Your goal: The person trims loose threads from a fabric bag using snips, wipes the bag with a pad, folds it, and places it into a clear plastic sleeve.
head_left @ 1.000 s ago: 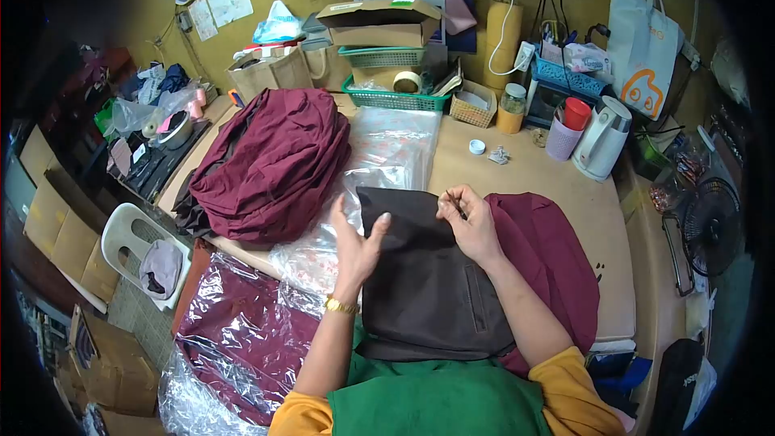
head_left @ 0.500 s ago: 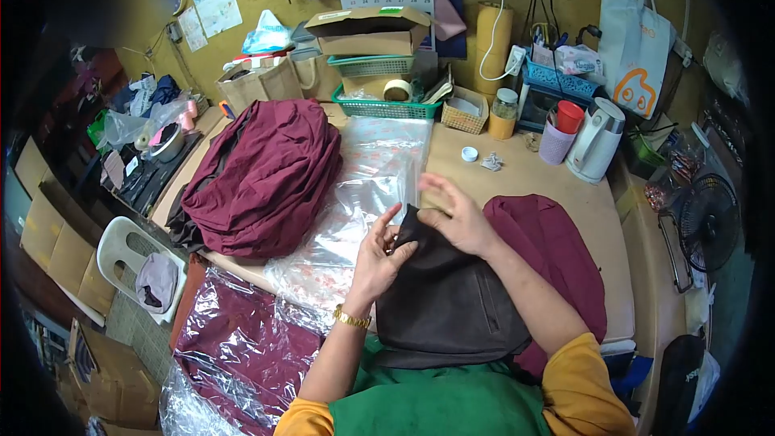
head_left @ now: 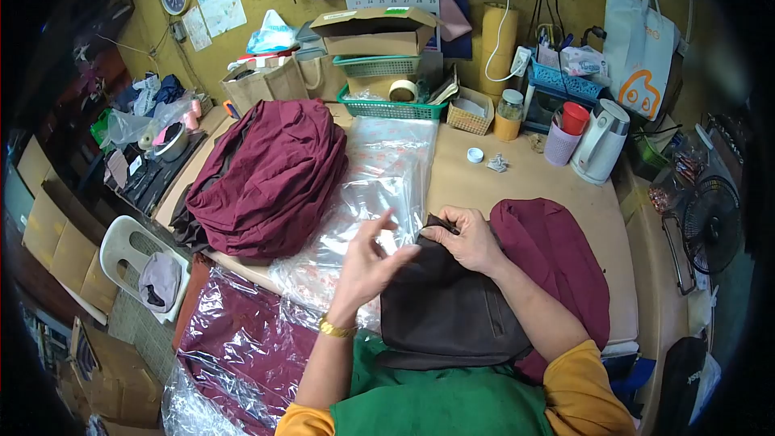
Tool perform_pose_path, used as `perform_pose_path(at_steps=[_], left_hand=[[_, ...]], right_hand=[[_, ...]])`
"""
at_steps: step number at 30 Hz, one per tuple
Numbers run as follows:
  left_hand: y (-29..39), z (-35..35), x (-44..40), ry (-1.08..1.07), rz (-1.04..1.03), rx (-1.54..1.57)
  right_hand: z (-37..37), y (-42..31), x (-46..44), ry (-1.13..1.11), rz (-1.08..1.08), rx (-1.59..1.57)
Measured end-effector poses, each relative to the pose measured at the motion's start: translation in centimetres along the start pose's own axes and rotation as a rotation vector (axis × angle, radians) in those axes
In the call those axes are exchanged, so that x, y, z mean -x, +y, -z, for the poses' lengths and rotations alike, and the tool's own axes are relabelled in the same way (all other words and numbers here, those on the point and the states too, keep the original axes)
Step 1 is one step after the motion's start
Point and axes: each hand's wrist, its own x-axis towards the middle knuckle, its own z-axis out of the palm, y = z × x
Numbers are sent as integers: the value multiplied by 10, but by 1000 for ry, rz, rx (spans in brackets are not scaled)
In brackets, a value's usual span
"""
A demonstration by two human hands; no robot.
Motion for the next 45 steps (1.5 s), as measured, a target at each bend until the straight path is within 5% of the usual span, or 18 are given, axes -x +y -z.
perform_pose_path(at_steps=[7,12,15,19,25,27,37,40,42,45], left_hand=[[-10,2,0,-117,104,160],[-25,35,7,234,214,152],[-23,30,5,277,-5,135],[0,-19,13,-28,-266,63],[4,-46,13,70,-216,148],[-3,-41,12,80,60,490],[-10,0,19,67,88,265],[0,-5,21,-21,219,664],[0,-9,22,-179,305,1065],[-16,-13,22,-181,297,1187]], right_hand=[[16,1,8,69,4,37],[18,7,9,112,20,-130],[14,6,10,91,4,-91],[2,-1,8,57,94,-130],[5,-3,14,38,82,-22],[3,-1,17,61,77,21],[1,-3,19,61,65,-60],[0,-4,19,31,-16,-53],[-4,-10,19,254,206,240],[-5,-35,28,414,278,445]])
